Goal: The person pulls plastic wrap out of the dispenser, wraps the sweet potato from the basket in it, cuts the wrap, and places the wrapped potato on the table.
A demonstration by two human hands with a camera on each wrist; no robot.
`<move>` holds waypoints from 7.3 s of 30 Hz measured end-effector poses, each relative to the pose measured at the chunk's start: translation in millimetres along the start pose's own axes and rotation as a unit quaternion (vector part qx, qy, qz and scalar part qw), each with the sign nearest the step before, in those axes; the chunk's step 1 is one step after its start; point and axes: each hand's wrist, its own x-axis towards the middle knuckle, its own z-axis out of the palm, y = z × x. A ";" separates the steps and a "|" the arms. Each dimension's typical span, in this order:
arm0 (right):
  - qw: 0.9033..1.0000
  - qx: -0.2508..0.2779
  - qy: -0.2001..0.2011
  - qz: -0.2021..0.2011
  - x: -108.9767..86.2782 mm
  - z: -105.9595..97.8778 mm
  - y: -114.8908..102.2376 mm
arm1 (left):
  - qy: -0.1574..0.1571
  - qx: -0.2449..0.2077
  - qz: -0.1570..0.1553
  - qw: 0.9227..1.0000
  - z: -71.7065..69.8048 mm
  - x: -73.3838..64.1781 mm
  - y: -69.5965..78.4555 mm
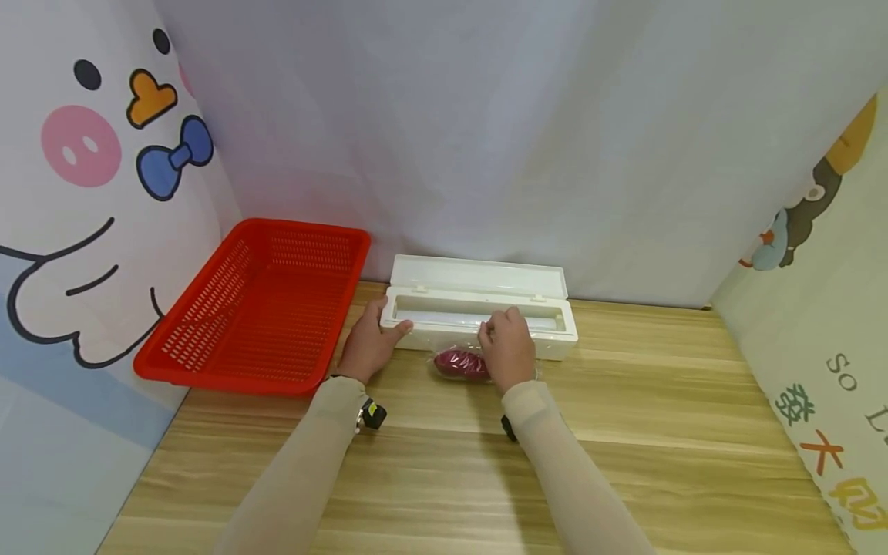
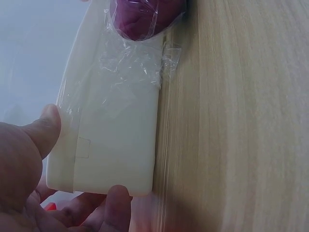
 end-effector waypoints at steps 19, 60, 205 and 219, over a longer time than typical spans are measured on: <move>0.999 -0.043 0.007 -0.024 -0.6 -4.2 2.2 | -0.001 0.001 0.000 1.000 0.9 0.8 -0.7; 0.999 -0.027 -0.012 0.012 -2.9 -19.0 17.9 | -0.005 0.001 -0.003 1.000 1.8 1.6 -2.4; 0.998 0.021 0.005 0.060 -3.6 -39.9 58.1 | -0.014 -0.010 0.002 1.000 -2.9 -2.3 5.2; 0.997 0.026 0.013 0.067 -5.4 -44.1 60.5 | -0.013 -0.016 0.006 1.000 -1.9 -1.5 3.5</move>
